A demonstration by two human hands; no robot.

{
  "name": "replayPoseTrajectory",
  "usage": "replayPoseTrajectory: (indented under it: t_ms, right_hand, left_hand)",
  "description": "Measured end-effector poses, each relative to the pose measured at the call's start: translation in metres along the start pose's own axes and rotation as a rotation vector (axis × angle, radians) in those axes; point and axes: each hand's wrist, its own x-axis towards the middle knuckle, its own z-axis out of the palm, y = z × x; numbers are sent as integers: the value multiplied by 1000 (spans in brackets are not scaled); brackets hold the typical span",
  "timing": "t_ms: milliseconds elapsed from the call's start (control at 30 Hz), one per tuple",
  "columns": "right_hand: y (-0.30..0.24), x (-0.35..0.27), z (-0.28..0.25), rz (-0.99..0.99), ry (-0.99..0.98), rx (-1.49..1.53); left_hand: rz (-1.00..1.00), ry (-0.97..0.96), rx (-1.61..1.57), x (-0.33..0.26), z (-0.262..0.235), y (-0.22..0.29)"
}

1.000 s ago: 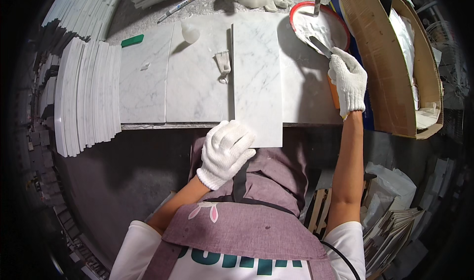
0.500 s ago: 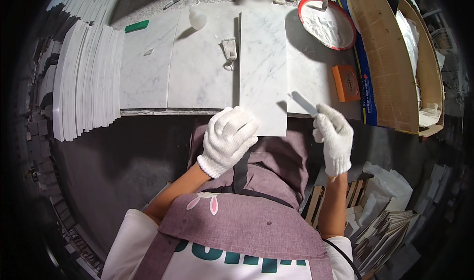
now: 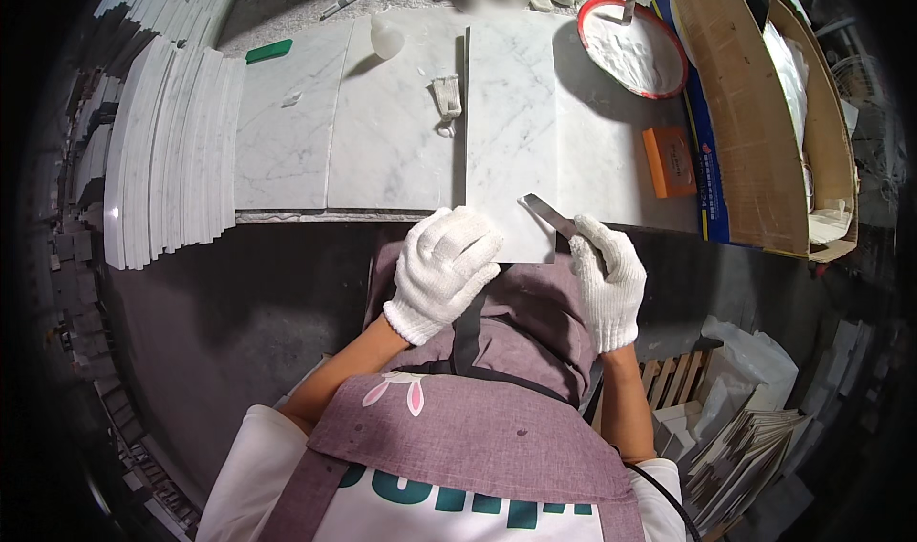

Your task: The person scrapes the edges of rectangular white tiles with a metal scraper, repeatedly flipping each tile to work on different sides. The person places finished tiles into a stack on the table.

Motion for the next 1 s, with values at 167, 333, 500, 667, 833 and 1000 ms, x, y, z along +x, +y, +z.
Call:
replayPoseTrajectory:
  t_ms: [167,333,500,667,833,1000]
  right_hand:
    - [-8,0,-1,-151,60,-99]
    - [-3,-1,-2,366,98,474]
    - [-12,14,-3,494,-24,901]
    - [-14,21,3,500,-236,1250]
    - [-5,17,-6,538,-233,1265]
    - [0,8,-8,458,-227,1203]
  left_hand:
    - [-14,27,10,-4,3,-1]
    - [-28,43,110,-12,3,0]
    - [-33,79,-52,4,-2,-5]
    - [-249,201,-118,21,-16,-40]
    - [-483,379,249,54,-4,-116]
    - [-517,487,382,95,0,-176]
